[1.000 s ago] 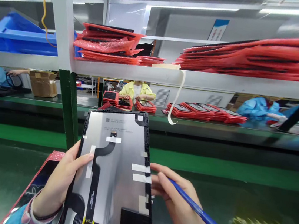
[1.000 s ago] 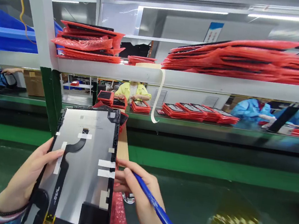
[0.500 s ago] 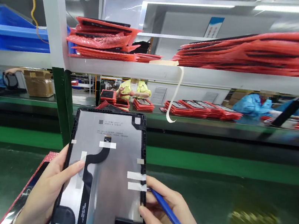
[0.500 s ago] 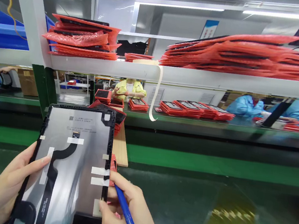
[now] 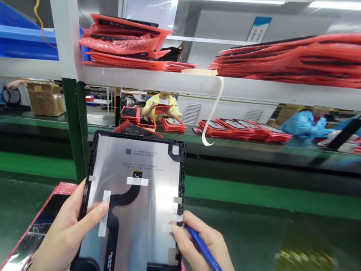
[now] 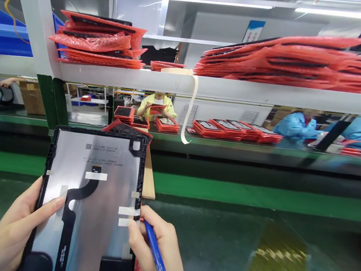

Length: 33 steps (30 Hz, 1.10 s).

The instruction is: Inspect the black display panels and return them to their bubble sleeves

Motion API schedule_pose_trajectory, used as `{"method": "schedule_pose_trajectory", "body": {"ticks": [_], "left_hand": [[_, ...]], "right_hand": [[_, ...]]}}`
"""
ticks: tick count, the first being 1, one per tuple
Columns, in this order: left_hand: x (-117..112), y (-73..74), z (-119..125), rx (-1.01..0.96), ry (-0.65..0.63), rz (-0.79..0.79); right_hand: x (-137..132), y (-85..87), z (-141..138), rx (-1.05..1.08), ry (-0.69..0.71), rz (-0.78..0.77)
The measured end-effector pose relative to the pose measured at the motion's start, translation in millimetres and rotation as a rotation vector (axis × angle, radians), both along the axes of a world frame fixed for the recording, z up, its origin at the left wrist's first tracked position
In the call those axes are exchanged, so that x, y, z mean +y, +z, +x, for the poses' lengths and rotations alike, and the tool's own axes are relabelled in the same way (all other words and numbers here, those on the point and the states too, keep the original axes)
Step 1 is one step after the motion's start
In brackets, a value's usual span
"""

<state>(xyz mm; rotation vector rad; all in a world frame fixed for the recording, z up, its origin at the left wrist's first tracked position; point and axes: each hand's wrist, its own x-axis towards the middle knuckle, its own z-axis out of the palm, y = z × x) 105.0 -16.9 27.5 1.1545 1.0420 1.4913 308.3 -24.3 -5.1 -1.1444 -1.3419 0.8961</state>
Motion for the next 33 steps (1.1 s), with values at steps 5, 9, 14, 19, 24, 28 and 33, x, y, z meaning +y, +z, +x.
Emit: {"method": "schedule_pose_trajectory", "body": {"ticks": [5,9,14,19,24,28,33], "left_hand": [[-1,-0.3,1,-0.031,0.006,-0.038],[-2,-0.9,3,-0.028,-0.03,-0.059],[-5,-3.9,5,0.029,-0.007,-0.032],[-3,-5.4,7,0.076,-0.009,-0.018],[4,-1.9,10,0.015,-0.005,-0.011],[10,-0.1,6,-0.08,-0.057,-0.046],[15,1.0,0,-0.134,-0.101,-0.113]], "right_hand": [[7,-12.5,3,0.05,-0.041,0.063],[7,-11.5,3,0.09,-0.012,0.118],[2,0.5,-2,0.054,-0.133,0.086],[5,0.3,-2,0.014,-0.209,0.048],[10,1.6,3,-0.028,-0.069,0.014],[7,5.1,8,0.083,0.074,-0.046],[-1,-8.0,16,0.247,0.02,-0.022]]}}
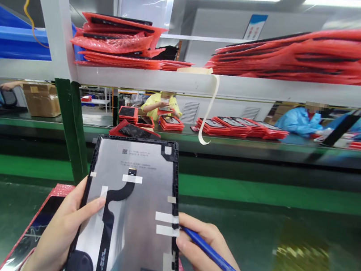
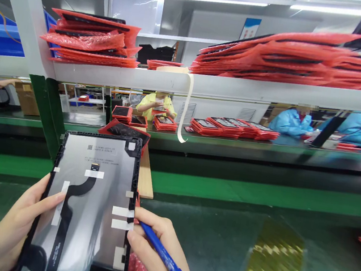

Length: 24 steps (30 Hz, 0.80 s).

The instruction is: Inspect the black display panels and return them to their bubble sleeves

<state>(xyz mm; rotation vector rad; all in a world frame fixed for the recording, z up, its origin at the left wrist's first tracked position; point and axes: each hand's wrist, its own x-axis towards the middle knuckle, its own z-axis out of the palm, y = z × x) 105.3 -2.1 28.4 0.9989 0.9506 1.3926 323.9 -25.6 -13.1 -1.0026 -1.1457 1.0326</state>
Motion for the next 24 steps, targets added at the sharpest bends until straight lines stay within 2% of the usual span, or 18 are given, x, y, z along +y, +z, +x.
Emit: {"method": "schedule_pose_trajectory", "body": {"ticks": [6,9,15,21,24], "left_hand": [[0,2.9,4,-0.025,-0.011,-0.015],[1,3.3,5,-0.038,-0.004,-0.017],[2,5.1,3,-0.034,-0.015,-0.051],[7,-0.5,-1,0.035,-0.048,0.0],[7,-5.7,-1,0.037,-0.017,0.067]], "right_hand": [[3,-14.4,2,0.03,-0.066,-0.064],[4,-9.8,0,0.061,-0.058,-0.084],[4,4.2,-6,0.069,0.076,-0.062],[11,-14.2,2,-0.01,-0.13,-0.078],[19,-16.6,7,0.001,-0.035,-0.085]]}}
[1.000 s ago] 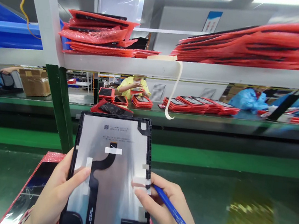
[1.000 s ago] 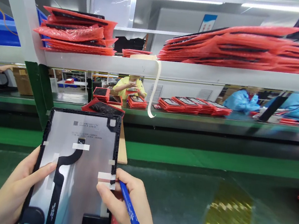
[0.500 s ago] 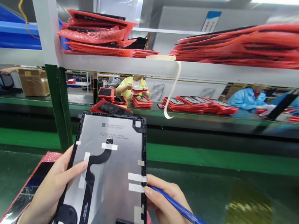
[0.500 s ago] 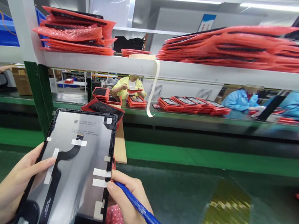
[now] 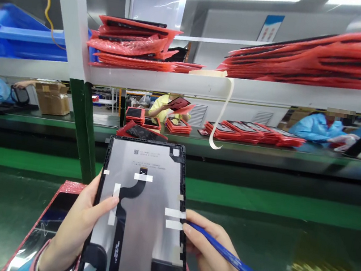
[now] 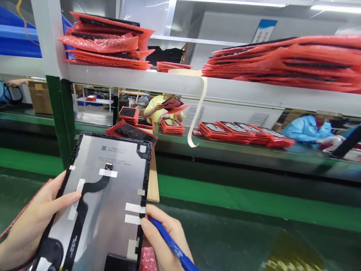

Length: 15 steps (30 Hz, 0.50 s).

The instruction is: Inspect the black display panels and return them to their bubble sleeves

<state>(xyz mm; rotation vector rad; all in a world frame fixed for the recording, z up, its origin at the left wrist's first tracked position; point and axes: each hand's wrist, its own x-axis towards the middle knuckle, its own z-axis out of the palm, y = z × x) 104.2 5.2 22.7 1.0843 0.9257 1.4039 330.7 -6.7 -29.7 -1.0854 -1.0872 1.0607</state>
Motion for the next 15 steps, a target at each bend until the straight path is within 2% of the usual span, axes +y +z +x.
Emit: {"method": "schedule_pose_trajectory", "body": {"ticks": [3,7,11,13,15], "left_hand": [[-2,-2.6,0,0.044,0.048,0.075],[-6,-1.6,1,0.124,0.113,0.098],[-9,-4.7,2,0.137,0.215,0.152],[-9,-9.3,2,0.2,0.275,0.209],[-8,-14.4,-1,0.345,0.323,0.309]], "right_hand": [[5,9.6,-2,0.045,0.117,-0.013],[3,25.8,-7,0.068,0.055,0.046],[-3,30.1,-7,0.154,0.055,0.109],[-4,28.2,-7,0.254,0.142,0.086],[-4,25.5,-8,0.363,0.292,0.046]]}}
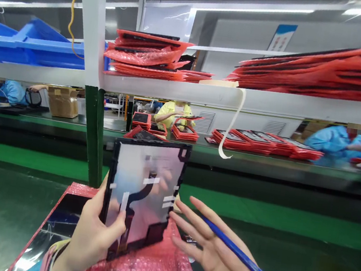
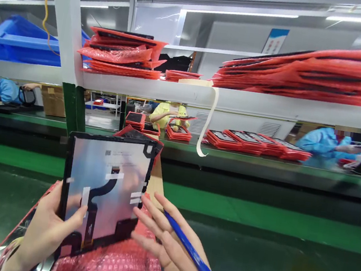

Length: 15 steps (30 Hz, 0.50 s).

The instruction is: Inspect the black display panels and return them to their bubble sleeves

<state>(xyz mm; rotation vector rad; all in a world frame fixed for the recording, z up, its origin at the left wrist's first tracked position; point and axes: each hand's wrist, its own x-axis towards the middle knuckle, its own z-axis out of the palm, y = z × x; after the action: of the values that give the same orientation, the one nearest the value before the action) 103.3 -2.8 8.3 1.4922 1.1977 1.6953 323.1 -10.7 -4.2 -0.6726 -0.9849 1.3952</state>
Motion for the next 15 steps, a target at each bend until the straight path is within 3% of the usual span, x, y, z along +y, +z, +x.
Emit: {"method": "schedule_pose_trajectory", "body": {"ticks": [1,3,5,8,11,15], "left_hand": [[1,-2.2,-2,0.11,-0.023,0.062],[5,-4.7,-5,0.356,-0.192,0.233],[10,-4.7,-7,0.591,-0.391,0.421],[15,-1.6,-6,0.816,-0.456,0.577],[11,0.7,-4,0.843,-0.446,0.621],[-6,1.3,0,0.721,-0.597,0.658]], "right_hand": [[0,-1.3,0,0.047,0.075,-0.015],[1,-3.6,-1,0.125,0.16,-0.062],[0,-6.8,1,0.169,0.161,-0.147],[0,-18.0,11,0.176,0.061,-0.233],[3,-37.3,21,0.11,-0.085,-0.164],[6,-51.1,14,0.054,-0.231,-0.078]]}}
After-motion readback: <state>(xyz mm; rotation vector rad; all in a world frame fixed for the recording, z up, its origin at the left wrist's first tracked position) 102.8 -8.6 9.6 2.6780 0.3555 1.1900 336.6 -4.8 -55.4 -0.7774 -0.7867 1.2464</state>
